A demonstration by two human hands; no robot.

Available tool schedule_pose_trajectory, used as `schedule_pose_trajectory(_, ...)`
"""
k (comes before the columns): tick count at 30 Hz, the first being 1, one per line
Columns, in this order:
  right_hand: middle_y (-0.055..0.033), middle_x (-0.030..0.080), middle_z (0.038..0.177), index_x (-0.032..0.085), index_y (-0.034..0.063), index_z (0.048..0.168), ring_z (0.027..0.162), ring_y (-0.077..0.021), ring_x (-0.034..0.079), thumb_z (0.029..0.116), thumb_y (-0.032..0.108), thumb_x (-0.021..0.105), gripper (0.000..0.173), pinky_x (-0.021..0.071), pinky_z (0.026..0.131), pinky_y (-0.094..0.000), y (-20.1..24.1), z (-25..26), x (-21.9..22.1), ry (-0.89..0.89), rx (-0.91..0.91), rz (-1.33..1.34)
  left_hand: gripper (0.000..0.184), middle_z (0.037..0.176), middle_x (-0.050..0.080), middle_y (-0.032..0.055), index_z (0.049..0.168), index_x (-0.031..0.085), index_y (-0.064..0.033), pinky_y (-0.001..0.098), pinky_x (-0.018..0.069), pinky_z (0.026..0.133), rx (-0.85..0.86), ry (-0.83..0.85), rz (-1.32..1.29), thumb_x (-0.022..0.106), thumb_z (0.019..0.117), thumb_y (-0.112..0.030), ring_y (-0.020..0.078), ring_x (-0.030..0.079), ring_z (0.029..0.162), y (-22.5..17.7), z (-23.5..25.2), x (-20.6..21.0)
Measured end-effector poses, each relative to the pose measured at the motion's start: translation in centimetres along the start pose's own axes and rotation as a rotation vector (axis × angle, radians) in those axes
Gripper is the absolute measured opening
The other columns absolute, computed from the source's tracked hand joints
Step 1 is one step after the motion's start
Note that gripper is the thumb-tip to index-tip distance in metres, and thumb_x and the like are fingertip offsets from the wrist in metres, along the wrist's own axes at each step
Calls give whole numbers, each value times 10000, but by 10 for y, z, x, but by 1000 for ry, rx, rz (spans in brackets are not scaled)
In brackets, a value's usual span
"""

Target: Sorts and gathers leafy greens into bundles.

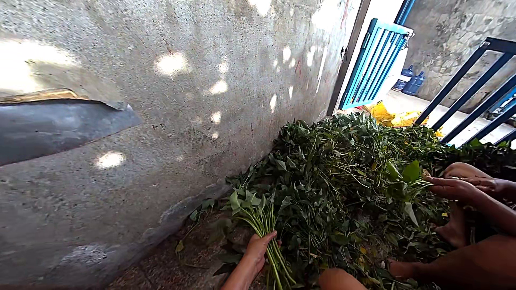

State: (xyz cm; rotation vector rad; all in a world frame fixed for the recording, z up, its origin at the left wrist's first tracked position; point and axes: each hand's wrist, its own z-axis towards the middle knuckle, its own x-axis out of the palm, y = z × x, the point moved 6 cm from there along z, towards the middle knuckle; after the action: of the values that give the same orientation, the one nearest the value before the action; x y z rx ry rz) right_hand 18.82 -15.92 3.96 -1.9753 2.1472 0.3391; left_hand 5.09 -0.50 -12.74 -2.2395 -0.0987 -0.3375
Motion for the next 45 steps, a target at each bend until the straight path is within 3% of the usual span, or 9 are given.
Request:
schedule_pose_trajectory(1,-327,529,1443,511,-105,1421,1348,-463,521,1086,171,481,435,397,1118,-586,-6,15,-14,-257,-245,108,245,860,677,161,1205,527,62,350,626,620,26,4,61,626,1005,-39,224,704,656,2,-1,4)
schedule_pose_trajectory(3,-281,682,1117,638,-83,1223,992,-390,699,1056,220,533,361,560,903,-542,-13,80,-39,-726,-591,465,285,910,699,152,1206,557,67,348,621,696,106,23,224,669,985,-74,202,712,728,2,-3,9)
schedule_pose_trajectory(6,-191,674,1212,619,3,1307,1107,-286,674,1063,254,522,363,533,1006,-452,-4,110,-91,-936,-475,770,343,952,712,115,1220,591,39,365,606,774,273,28,467,707,959,-151,176,711,806,-14,-9,14)
schedule_pose_trajectory(12,-224,671,1192,639,-30,1262,1101,-294,661,1053,156,521,304,520,985,-466,9,137,-137,-774,-410,1008,400,1062,699,137,1201,643,18,434,561,916,528,-16,717,751,889,-208,217,686,977,-45,-17,5)
schedule_pose_trajectory(20,-150,663,1167,592,11,1324,945,-212,669,1037,132,500,325,567,826,-404,12,223,-102,-540,-558,1251,251,845,724,121,1179,597,39,350,616,663,-19,48,381,678,953,-35,211,720,705,-26,2,-15)
schedule_pose_trajectory(25,-228,675,1257,661,9,1260,1211,-382,642,1019,379,594,447,495,1029,-586,-3,288,-27,-523,-54,754,194,815,723,125,1160,602,60,316,610,621,150,-225,141,638,980,-3,199,721,684,-53,7,-24)
schedule_pose_trajectory(29,-182,641,1360,656,97,1347,1253,-367,624,1027,296,573,386,506,1024,-586,12,305,-17,-567,13,641,200,826,725,137,1167,586,75,319,617,625,259,-337,38,631,983,9,195,723,682,-59,9,-29)
schedule_pose_trajectory(37,-164,715,1157,685,8,1226,1084,-256,691,1012,264,626,339,529,1012,-454,0,227,-29,-655,-461,1020,189,792,708,113,1142,600,63,297,583,566,206,-313,90,652,968,13,173,685,630,-52,14,-39)
schedule_pose_trajectory(45,-150,724,1144,716,18,1170,1120,-275,681,1011,265,618,310,511,1039,-467,-8,170,-26,-941,-396,820,311,928,728,120,1196,604,40,329,601,627,118,-99,357,731,928,-55,178,704,698,-22,-13,6)
